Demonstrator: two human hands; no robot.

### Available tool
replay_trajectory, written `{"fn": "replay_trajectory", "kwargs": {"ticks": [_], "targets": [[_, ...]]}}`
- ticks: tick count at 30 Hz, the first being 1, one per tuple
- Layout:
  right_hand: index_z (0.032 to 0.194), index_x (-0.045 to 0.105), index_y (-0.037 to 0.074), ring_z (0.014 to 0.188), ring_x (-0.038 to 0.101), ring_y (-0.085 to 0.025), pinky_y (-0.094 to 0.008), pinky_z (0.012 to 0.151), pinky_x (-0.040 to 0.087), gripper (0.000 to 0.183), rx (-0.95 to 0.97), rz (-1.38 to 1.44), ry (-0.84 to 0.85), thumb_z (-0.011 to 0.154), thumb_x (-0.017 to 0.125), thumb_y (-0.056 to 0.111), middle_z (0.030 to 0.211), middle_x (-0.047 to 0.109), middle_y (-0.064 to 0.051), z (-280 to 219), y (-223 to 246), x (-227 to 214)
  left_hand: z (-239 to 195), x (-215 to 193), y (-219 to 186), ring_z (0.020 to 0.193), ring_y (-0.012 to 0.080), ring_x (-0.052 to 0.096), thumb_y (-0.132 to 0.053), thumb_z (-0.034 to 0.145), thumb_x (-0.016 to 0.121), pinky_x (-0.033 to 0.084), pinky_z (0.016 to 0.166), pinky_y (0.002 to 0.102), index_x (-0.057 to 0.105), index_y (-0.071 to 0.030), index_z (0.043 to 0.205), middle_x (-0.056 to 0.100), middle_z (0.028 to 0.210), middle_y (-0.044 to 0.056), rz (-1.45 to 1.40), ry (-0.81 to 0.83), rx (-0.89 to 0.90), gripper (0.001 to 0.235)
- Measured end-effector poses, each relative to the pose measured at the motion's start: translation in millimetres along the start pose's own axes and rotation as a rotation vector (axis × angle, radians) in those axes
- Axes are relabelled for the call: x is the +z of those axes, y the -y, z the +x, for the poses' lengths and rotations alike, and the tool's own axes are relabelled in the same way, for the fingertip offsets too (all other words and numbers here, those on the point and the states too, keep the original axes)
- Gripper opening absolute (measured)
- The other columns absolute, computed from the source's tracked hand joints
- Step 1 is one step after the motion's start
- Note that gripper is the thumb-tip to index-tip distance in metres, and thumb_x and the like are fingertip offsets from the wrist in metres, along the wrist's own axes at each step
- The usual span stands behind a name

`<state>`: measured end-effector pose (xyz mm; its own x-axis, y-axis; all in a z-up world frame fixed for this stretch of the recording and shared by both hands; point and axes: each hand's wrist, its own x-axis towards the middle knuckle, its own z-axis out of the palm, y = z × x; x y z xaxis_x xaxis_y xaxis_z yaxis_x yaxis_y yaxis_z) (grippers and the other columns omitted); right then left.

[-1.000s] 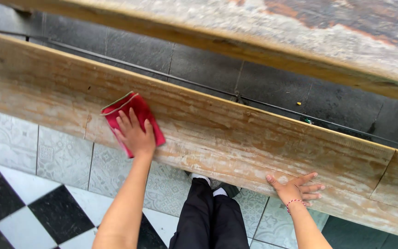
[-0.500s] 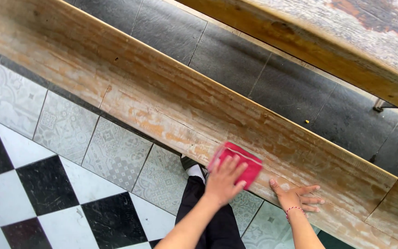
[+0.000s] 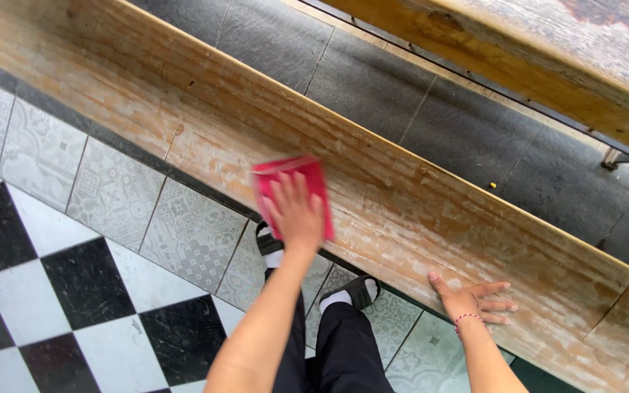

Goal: The person wipes the surface of a long, light-colored wooden bench using a red cloth. They move along the length of the bench, scrubbing the wood with their right hand while their left hand rests on the surface for support.

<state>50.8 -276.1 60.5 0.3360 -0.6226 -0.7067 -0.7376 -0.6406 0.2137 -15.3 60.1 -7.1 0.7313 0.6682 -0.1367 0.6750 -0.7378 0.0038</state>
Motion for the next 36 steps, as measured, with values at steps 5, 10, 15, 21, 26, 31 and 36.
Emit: {"fn": "replay_trajectory", "kwargs": {"ticks": [5,10,15,21,26,31,36], "targets": [[0.155,-0.038,0.027,0.148,-0.034,-0.045,-0.069,0.121,-0.006,0.168,0.013,-0.001,0.043,0.042,0.073,0.082,0.156,-0.044,-0.016,-1.5,0.3,-4.8,-112.2,-9.2,-85.9,0.16,0.0353,0.005,-0.05,0.102,0.038,0.007,0.123,0.064,0.013,-0.028,0.165,0.002,0.174,0.006,-0.245,0.216,0.54,0.071],[0.161,-0.028,0.022,0.15,-0.021,-0.052,-0.071,0.124,0.001,0.156,-0.109,0.034,-0.038,0.059,0.08,0.072,0.163,-0.027,-0.026,-18.5,0.0,-8.8,-125.3,7.1,-72.7,0.157,0.019,0.028,-0.059,0.095,0.047,0.015,0.126,0.051,0.042,-0.04,0.155,0.034,0.17,-0.005,-0.367,0.048,0.821,0.063],[0.156,-0.037,0.028,0.148,-0.033,-0.045,-0.065,0.122,-0.012,0.165,0.001,0.002,0.003,0.044,0.074,0.079,0.155,-0.043,-0.018,-2.1,-1.2,-2.4,11.9,-15.4,33.9,0.159,0.0238,0.009,-0.057,0.098,0.039,0.01,0.122,0.06,0.027,-0.04,0.161,0.012,0.173,-0.003,-0.263,0.367,0.563,0.066],[0.157,-0.037,0.029,0.148,-0.033,-0.045,-0.065,0.124,-0.011,0.158,0.034,-0.006,0.005,0.055,0.075,0.074,0.151,-0.047,-0.012,0.6,-1.2,-2.2,137.4,-25.7,194.2,0.155,0.034,0.027,-0.052,0.099,0.048,0.02,0.123,0.057,0.038,-0.026,0.161,0.026,0.17,0.01,-0.142,-0.056,0.249,0.067],[0.157,-0.033,0.025,0.154,-0.022,-0.048,-0.063,0.127,-0.005,0.149,-0.002,-0.039,-0.045,0.06,0.069,0.072,0.158,-0.036,-0.016,-22.8,8.0,-5.3,127.1,-3.2,188.0,0.158,0.0373,0.024,-0.053,0.101,0.047,0.022,0.123,0.062,0.026,-0.026,0.165,0.021,0.172,0.011,-0.068,-0.123,0.259,0.072],[0.161,-0.021,0.016,0.154,-0.008,-0.056,-0.068,0.126,0.006,0.131,-0.166,-0.065,-0.142,0.072,0.062,0.065,0.164,-0.018,-0.028,-5.4,-0.4,16.9,57.2,2.4,132.4,0.161,0.0375,0.013,-0.051,0.097,0.052,0.016,0.126,0.067,0.017,-0.027,0.167,0.008,0.175,0.009,-0.106,-0.087,0.399,0.081],[0.161,-0.015,0.007,0.148,0.003,-0.069,-0.066,0.125,0.008,0.088,-0.291,-0.149,-0.221,0.103,0.04,0.043,0.159,-0.008,-0.043,33.4,-16.6,53.8,39.9,-33.5,145.0,0.161,0.0201,0.003,-0.055,0.106,0.027,0.005,0.13,0.048,0.007,-0.031,0.165,-0.004,0.175,0.001,-0.195,0.248,0.884,0.068]]}}
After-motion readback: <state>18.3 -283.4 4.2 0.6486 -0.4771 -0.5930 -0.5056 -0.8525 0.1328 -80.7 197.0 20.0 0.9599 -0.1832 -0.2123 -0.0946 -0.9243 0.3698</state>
